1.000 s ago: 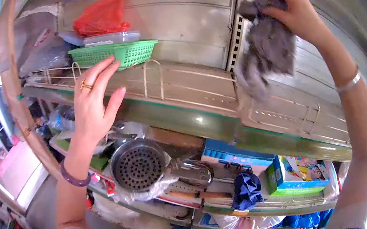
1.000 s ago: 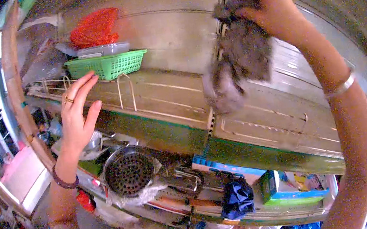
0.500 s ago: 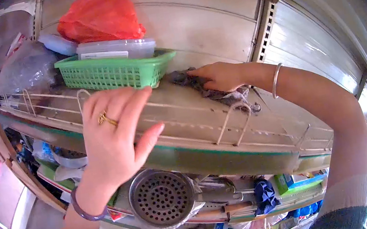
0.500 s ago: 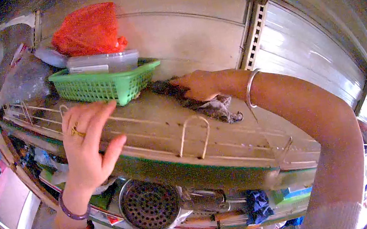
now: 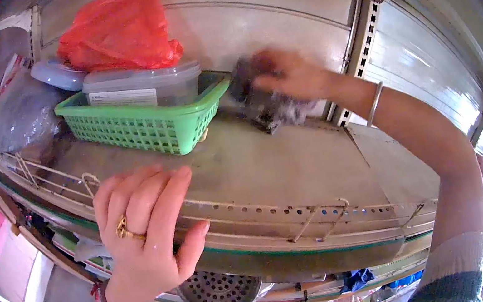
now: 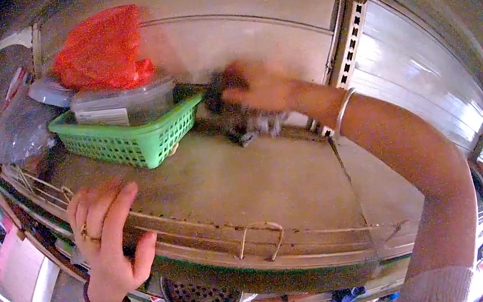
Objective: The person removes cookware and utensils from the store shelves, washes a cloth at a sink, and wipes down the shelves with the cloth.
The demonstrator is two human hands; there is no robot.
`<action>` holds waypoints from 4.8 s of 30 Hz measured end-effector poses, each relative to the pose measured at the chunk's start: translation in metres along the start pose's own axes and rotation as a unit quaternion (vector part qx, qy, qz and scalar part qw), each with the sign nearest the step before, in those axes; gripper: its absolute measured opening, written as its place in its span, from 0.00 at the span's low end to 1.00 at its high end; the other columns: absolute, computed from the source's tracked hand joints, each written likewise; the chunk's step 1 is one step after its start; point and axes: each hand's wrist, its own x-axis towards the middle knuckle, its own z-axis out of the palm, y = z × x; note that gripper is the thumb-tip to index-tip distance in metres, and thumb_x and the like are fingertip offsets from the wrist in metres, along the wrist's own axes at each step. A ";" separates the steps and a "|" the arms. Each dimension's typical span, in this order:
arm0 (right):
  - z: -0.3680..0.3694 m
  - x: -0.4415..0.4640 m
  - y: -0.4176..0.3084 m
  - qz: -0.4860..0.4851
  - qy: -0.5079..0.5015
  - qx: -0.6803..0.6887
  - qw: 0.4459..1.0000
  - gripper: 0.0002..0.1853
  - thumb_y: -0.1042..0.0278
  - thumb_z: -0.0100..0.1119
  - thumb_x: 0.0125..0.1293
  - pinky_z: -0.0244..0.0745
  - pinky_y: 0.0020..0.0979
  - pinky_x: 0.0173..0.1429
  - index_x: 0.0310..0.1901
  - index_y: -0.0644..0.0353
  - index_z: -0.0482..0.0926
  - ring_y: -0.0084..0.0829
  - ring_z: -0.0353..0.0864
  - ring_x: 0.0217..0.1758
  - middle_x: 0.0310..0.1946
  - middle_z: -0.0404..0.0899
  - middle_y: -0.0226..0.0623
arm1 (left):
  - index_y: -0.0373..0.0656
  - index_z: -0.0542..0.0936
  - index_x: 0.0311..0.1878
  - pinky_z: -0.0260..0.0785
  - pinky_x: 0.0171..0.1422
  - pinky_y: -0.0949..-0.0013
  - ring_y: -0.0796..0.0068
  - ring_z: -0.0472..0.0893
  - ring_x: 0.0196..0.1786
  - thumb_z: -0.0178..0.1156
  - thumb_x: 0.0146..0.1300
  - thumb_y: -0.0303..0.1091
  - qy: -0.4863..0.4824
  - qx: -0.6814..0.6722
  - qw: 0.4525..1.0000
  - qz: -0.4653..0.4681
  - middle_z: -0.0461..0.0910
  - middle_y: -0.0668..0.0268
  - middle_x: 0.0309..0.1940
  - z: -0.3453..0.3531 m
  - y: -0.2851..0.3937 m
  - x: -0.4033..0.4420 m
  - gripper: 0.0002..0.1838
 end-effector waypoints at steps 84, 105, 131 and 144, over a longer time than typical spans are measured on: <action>0.100 0.112 -0.113 0.048 -0.178 0.166 0.969 0.22 0.54 0.52 0.65 0.67 0.38 0.57 0.55 0.59 0.70 0.40 0.70 0.56 0.51 0.73 0.44 | 0.43 0.76 0.44 0.71 0.42 0.59 0.57 0.79 0.40 0.68 0.41 0.35 -0.095 -0.002 0.993 0.070 0.79 0.60 0.35 0.017 -0.151 0.076 0.23; 0.065 0.068 -0.126 -0.210 -0.201 0.083 0.953 0.12 0.62 0.51 0.64 0.70 0.41 0.46 0.45 0.56 0.76 0.42 0.76 0.41 0.35 0.78 0.42 | 0.42 0.76 0.42 0.70 0.46 0.58 0.56 0.78 0.43 0.68 0.41 0.34 -0.072 -0.039 0.995 0.052 0.78 0.59 0.37 0.017 -0.162 0.078 0.22; -0.046 0.000 -0.162 -0.336 -0.239 -0.108 0.904 0.11 0.72 0.62 0.45 0.67 0.38 0.27 0.29 0.57 0.69 0.39 0.73 0.26 0.27 0.69 0.34 | 0.48 0.76 0.47 0.70 0.44 0.58 0.61 0.78 0.44 0.67 0.44 0.39 -0.053 -0.020 0.995 0.078 0.79 0.64 0.39 0.026 -0.165 0.081 0.23; -0.125 -0.101 -0.143 -0.194 -0.211 -0.106 0.952 0.09 0.72 0.60 0.46 0.69 0.38 0.30 0.27 0.59 0.68 0.42 0.74 0.28 0.25 0.69 0.38 | 0.45 0.76 0.46 0.68 0.50 0.60 0.59 0.76 0.48 0.66 0.45 0.35 -0.174 -0.018 0.984 0.031 0.78 0.63 0.42 0.019 -0.145 0.082 0.21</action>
